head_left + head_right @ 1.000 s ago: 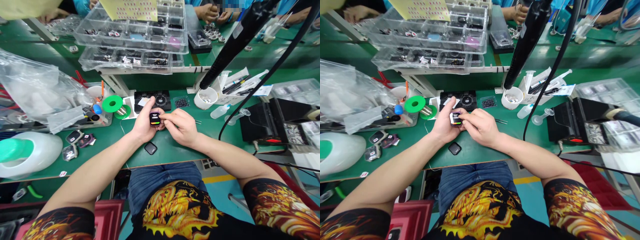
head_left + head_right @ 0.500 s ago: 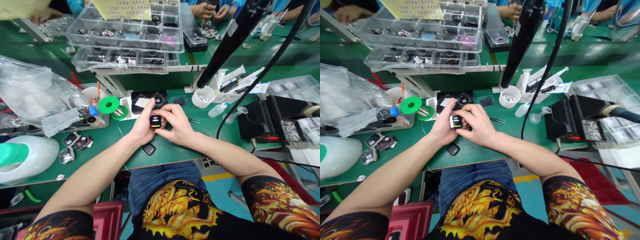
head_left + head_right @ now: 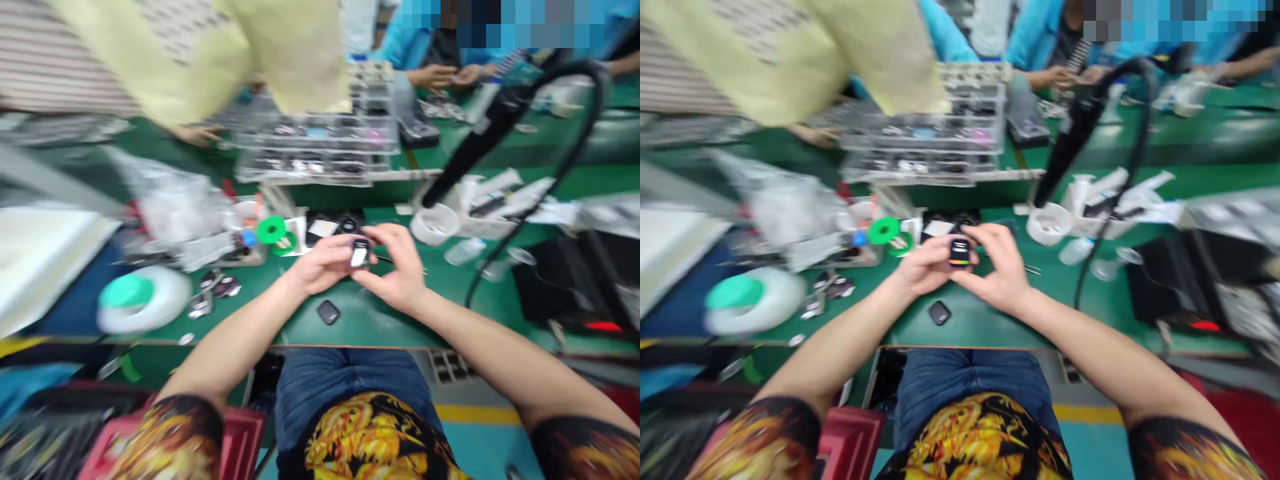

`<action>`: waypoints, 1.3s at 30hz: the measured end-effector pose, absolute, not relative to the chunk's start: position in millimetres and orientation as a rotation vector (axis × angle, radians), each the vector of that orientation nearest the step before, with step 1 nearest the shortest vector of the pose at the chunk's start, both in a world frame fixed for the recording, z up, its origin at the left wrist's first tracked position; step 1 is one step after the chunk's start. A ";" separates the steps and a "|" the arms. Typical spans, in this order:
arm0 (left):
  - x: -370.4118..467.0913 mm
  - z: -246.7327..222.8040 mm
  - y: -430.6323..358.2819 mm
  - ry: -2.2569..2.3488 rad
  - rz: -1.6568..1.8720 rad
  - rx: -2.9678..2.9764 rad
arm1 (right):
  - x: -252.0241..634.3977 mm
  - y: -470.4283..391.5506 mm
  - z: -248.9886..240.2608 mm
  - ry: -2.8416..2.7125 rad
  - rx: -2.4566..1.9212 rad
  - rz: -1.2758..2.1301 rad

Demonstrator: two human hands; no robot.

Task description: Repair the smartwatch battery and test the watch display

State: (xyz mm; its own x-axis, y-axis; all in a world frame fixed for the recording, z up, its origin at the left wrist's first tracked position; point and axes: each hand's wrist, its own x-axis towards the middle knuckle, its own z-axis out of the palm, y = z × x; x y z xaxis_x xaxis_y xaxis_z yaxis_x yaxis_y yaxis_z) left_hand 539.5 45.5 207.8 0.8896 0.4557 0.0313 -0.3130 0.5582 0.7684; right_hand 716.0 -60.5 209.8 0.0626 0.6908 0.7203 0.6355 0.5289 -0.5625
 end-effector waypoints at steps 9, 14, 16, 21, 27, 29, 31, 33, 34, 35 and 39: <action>464.8 291.4 46.4 -0.062 0.876 1.064 | 734.5 -29.0 182.4 -1.564 -1.228 -0.164; 355.6 305.3 -25.1 0.122 1.669 0.966 | 726.9 -37.6 184.2 -1.654 -1.255 -0.155; 315.1 297.7 -45.6 0.247 1.945 0.919 | 726.4 -38.3 185.5 -1.667 -1.276 -0.158; 258.7 271.3 -85.6 0.371 2.085 0.849 | 726.8 -35.4 185.6 -1.663 -1.278 -0.186; 270.1 252.7 -100.3 0.415 1.981 0.743 | 719.0 -35.5 187.8 -1.680 -1.283 -0.127; 291.3 242.1 -94.4 0.437 1.799 0.693 | 713.2 -42.0 191.2 -1.707 -1.288 -0.089; 320.2 228.1 -85.7 0.451 1.579 0.643 | 706.2 -48.9 194.9 -1.737 -1.257 -0.103; 352.7 215.9 -77.2 0.455 1.403 0.590 | 700.0 -51.5 197.8 -1.769 -1.237 -0.097; 368.5 212.3 -73.8 0.452 1.344 0.562 | 698.3 -51.2 198.9 -1.789 -1.241 -0.073; 382.6 211.4 -71.4 0.445 1.311 0.537 | 697.7 -50.5 199.6 -1.804 -1.249 -0.049; 403.8 234.0 -73.3 0.401 1.388 0.524 | 706.0 -49.4 196.6 -1.788 -1.274 -0.069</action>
